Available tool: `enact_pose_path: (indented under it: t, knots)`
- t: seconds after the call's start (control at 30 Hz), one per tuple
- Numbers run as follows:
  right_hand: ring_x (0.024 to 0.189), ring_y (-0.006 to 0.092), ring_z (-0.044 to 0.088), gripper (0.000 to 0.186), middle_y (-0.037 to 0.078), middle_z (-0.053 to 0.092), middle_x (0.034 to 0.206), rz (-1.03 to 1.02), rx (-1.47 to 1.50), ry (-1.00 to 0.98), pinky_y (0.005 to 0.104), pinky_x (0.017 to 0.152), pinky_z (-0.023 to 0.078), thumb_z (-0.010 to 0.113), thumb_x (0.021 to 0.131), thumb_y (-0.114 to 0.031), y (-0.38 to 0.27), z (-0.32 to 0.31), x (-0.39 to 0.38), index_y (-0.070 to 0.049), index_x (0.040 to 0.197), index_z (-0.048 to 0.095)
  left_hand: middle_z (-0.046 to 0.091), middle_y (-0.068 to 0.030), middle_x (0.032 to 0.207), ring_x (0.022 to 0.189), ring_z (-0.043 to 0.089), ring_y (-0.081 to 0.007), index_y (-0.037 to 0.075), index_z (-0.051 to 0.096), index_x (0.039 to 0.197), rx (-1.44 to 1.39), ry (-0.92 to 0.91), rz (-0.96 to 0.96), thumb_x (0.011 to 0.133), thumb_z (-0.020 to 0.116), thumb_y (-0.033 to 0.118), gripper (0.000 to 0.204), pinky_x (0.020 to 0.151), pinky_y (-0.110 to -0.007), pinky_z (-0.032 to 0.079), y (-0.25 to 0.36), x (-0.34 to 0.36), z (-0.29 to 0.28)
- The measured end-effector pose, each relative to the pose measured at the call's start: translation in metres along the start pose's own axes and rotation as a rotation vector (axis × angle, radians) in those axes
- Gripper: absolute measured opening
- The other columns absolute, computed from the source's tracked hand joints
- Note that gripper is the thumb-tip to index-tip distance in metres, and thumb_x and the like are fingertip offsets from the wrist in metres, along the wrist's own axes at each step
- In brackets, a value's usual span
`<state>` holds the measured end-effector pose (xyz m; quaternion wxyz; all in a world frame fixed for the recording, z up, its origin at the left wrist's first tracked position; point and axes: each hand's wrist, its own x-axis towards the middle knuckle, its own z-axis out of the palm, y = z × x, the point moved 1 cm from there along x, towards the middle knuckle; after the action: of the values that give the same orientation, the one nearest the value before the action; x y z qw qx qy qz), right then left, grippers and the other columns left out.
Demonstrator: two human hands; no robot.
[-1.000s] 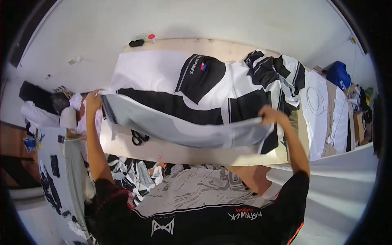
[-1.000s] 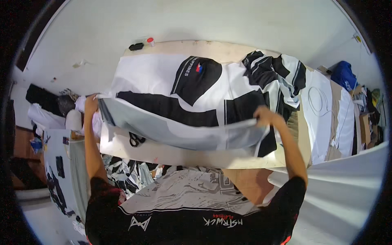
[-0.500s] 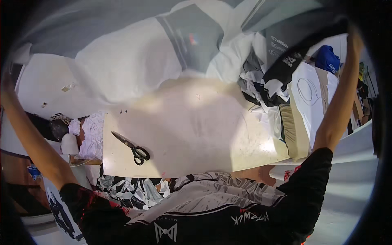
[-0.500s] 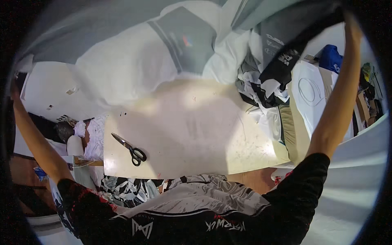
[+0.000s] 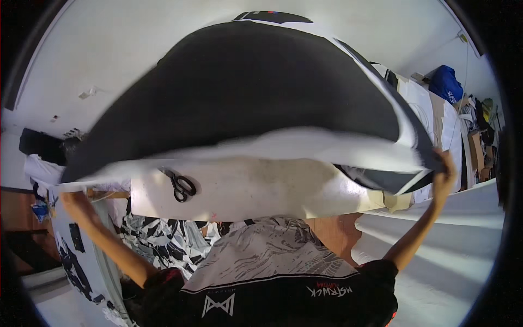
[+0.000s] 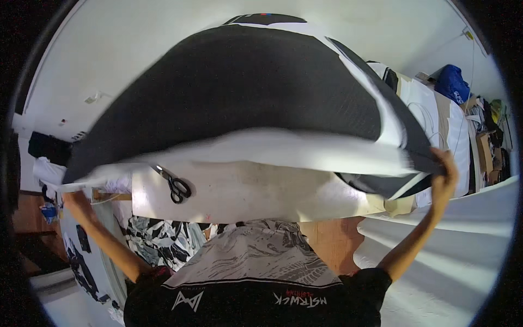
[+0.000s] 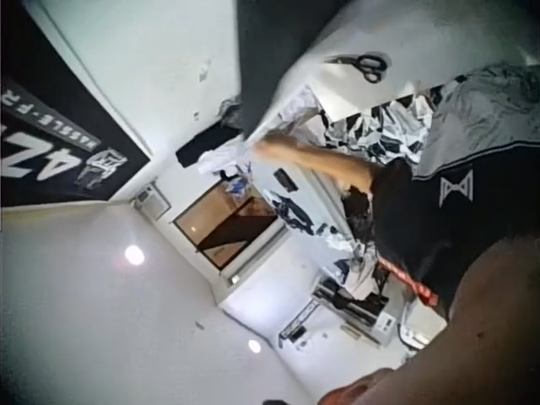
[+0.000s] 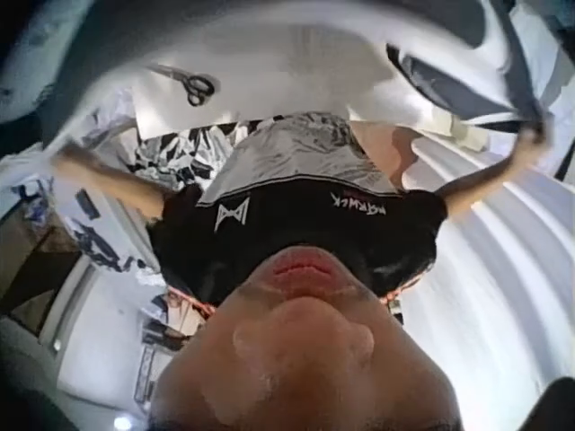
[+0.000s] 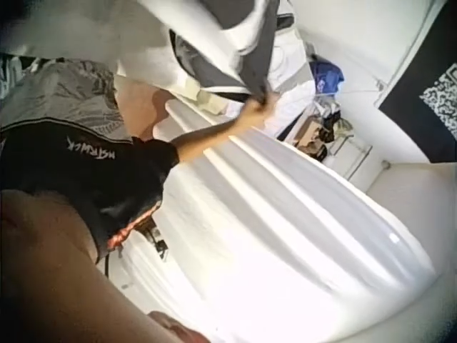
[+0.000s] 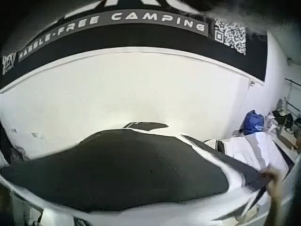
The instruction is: Cutting out printed garment pieces from fabric sheets using a pair of scissors.
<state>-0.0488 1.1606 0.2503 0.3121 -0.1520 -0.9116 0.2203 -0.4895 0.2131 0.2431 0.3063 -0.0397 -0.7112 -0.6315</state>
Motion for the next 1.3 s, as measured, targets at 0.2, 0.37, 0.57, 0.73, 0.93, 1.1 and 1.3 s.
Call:
enact_pose_path:
  t: [0.2, 0.37, 0.57, 0.73, 0.93, 1.1, 1.3]
  knots:
    - [0.077, 0.0215, 0.052, 0.063, 0.01, 0.05, 0.081, 0.008, 0.109, 0.001, 0.0271, 0.074, 0.042, 0.039, 0.061, 0.011, -0.017, 0.138, -0.012, 0.002, 0.111, 0.077, 0.069, -0.0032, 0.115, 0.105, 0.064, -0.015, -0.001, 0.069, 0.129, 0.133, -0.138, -0.254, 0.107, 0.056, 0.01, 0.028, 0.099, -0.031, 0.053, -0.13, -0.086, 0.049]
    - [0.078, 0.0285, 0.057, 0.06, 0.015, 0.054, 0.083, 0.059, 0.046, -0.065, 0.0325, 0.073, 0.045, 0.045, 0.062, 0.016, 0.026, 0.221, -0.004, -0.001, 0.109, 0.078, 0.072, -0.0037, 0.109, 0.096, 0.061, -0.0131, 0.004, 0.07, 0.137, 0.451, -0.335, -0.033, 0.106, 0.052, 0.003, 0.036, 0.09, -0.028, 0.048, -0.217, -0.103, 0.068]
    - [0.069, 0.0274, 0.069, 0.048, 0.017, 0.07, 0.077, 0.061, -0.009, -0.179, 0.035, 0.068, 0.053, 0.054, 0.066, 0.007, 0.056, 0.27, -0.014, -0.004, 0.105, 0.08, 0.075, -0.0097, 0.087, 0.086, 0.071, -0.0125, 0.012, 0.073, 0.138, 0.499, -0.281, -0.109, 0.105, 0.054, 0.004, 0.038, 0.082, -0.029, 0.055, -0.279, -0.131, 0.064]
    - [0.071, 0.0342, 0.072, 0.039, 0.02, 0.072, 0.08, 0.105, -0.079, -0.392, 0.0398, 0.069, 0.056, 0.063, 0.07, 0.001, 0.057, 0.283, -0.036, -0.006, 0.104, 0.081, 0.069, -0.0088, 0.078, 0.072, 0.06, -0.0126, 0.011, 0.072, 0.139, 0.6, -0.278, -0.174, 0.101, 0.057, 0.003, 0.041, 0.071, -0.031, 0.051, -0.286, -0.148, 0.055]
    - [0.114, 0.0408, 0.07, 0.079, 0.023, 0.07, 0.133, 0.171, -0.583, -0.896, 0.0498, 0.095, 0.059, 0.087, 0.075, -0.043, 0.005, 0.311, -0.08, -0.009, 0.142, 0.065, 0.067, -0.0271, 0.117, 0.112, 0.065, -0.0456, 0.007, 0.021, 0.17, 0.924, -0.343, -0.14, 0.081, 0.086, 0.021, 0.111, 0.101, -0.055, 0.049, -0.263, -0.182, 0.09]
    - [0.12, 0.0376, 0.063, 0.064, 0.016, 0.068, 0.123, -0.074, -0.386, -0.585, 0.0511, 0.098, 0.05, 0.088, 0.078, -0.042, -0.142, 0.387, -0.112, -0.008, 0.129, 0.07, 0.032, -0.0232, 0.171, 0.158, 0.028, -0.0429, 0.0, 0.021, 0.168, 1.088, -0.178, -0.346, 0.086, 0.079, 0.047, 0.111, 0.125, -0.066, 0.021, -0.237, -0.217, 0.105]
    - [0.119, 0.0361, 0.065, 0.048, 0.016, 0.071, 0.122, -0.197, 0.296, -0.617, 0.0504, 0.102, 0.049, 0.082, 0.085, -0.035, -0.351, 0.497, -0.164, -0.007, 0.124, 0.072, 0.027, -0.0254, 0.173, 0.16, 0.019, -0.0487, 0.004, 0.01, 0.171, 1.165, -0.255, -0.362, 0.079, 0.08, 0.062, 0.129, 0.126, -0.069, 0.014, -0.247, -0.209, 0.115]
